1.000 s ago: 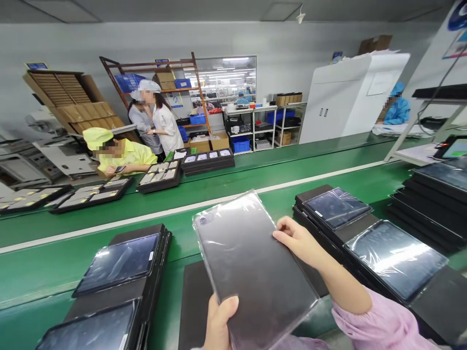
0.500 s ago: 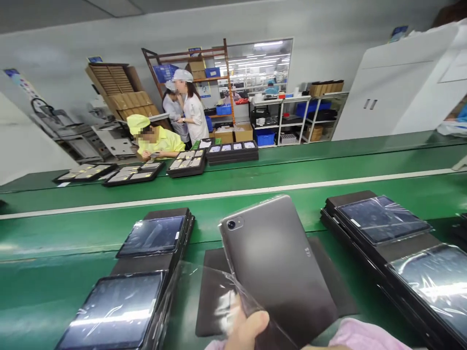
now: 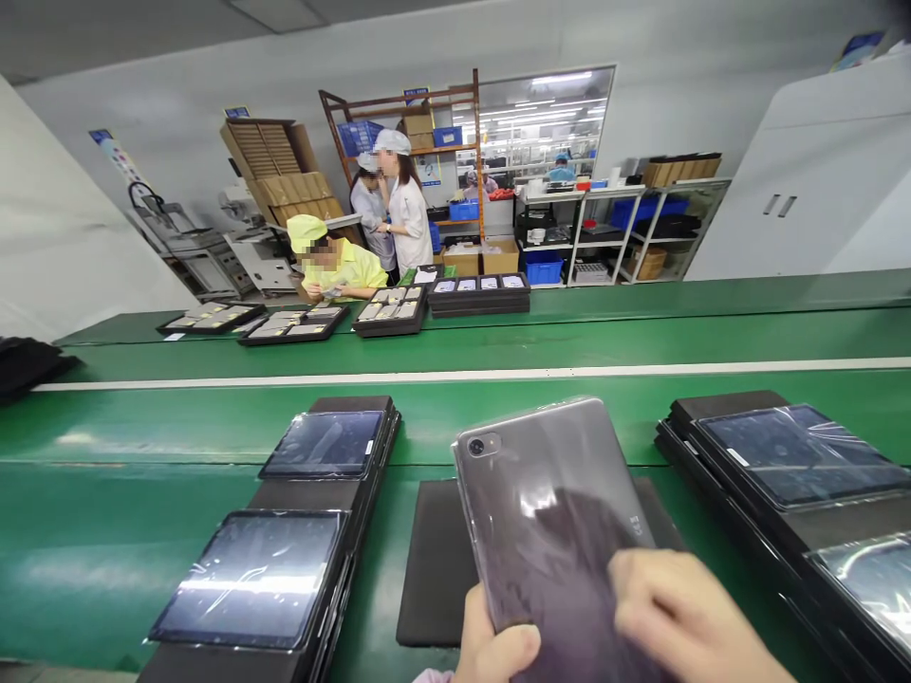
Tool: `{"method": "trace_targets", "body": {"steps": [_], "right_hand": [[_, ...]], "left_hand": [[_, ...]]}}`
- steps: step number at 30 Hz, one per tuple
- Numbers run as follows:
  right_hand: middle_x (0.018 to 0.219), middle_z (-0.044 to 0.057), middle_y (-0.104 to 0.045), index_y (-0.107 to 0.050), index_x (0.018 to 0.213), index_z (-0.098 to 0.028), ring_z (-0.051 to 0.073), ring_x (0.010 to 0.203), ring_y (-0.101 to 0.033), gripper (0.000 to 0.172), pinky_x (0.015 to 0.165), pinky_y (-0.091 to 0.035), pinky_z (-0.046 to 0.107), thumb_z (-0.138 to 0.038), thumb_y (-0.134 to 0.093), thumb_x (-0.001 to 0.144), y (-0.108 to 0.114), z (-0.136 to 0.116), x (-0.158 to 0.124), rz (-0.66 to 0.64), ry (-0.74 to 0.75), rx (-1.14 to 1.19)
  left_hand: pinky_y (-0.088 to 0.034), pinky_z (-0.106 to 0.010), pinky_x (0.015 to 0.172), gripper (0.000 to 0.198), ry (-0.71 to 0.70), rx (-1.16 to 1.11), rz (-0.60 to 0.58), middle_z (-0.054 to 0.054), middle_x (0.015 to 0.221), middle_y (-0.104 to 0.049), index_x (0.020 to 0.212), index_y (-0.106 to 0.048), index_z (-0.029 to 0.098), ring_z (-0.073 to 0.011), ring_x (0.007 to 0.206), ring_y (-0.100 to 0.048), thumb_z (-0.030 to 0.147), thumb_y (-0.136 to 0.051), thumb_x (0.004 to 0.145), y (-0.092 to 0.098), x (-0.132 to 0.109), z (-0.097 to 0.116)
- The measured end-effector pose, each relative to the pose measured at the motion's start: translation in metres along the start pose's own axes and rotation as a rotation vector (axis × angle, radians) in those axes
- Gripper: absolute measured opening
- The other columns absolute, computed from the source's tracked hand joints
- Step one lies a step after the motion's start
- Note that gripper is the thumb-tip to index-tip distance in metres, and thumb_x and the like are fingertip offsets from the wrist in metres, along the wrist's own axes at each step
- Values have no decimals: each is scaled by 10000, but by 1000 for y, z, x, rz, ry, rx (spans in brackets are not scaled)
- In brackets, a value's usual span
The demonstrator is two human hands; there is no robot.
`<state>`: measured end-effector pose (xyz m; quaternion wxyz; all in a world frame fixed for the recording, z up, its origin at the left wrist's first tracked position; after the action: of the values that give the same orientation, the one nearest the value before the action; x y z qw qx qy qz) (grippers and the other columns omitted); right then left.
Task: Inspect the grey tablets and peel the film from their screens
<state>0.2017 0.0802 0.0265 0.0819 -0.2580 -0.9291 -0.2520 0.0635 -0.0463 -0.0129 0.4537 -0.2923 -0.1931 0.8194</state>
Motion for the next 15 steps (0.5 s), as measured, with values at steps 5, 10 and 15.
{"method": "trace_targets", "body": {"steps": [5, 10, 15], "right_hand": [[697, -18, -571, -562, 901, -223, 149, 571, -525, 259, 546, -440, 248, -330, -678, 695, 42, 42, -9, 348, -538, -74], [802, 39, -639, -582, 929, -194, 203, 721, -590, 304, 659, -476, 304, -440, -592, 751, 9, 41, -4, 156, -570, 316], [762, 27, -632, -552, 802, -175, 188, 698, -588, 437, 643, -452, 289, -566, -677, 652, 5, 62, -7, 269, -625, 573]], "left_hand": [[-501, -459, 753, 438, 57, -102, 88, -76, 705, -698, 833, -664, 149, -322, 772, -663, 317, -804, 453, 4, 5, -9], [-528, -432, 683, 587, 85, -3, 289, -99, 784, -724, 866, -633, 159, -325, 748, -670, 452, -832, 398, 33, 9, -15], [-536, -369, 638, 559, 195, 149, 411, -103, 739, -726, 875, -642, 130, -306, 724, -679, 414, -810, 424, 47, 20, -8]]}}
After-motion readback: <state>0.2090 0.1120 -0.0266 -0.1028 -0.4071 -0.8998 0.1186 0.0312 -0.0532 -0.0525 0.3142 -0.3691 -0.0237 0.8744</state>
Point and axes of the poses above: each hand's wrist, its own x-axis towards the middle knuckle, its own y-axis out of the back of the hand, z = x × y, the point moved 3 cm from there along x, towards the middle knuckle
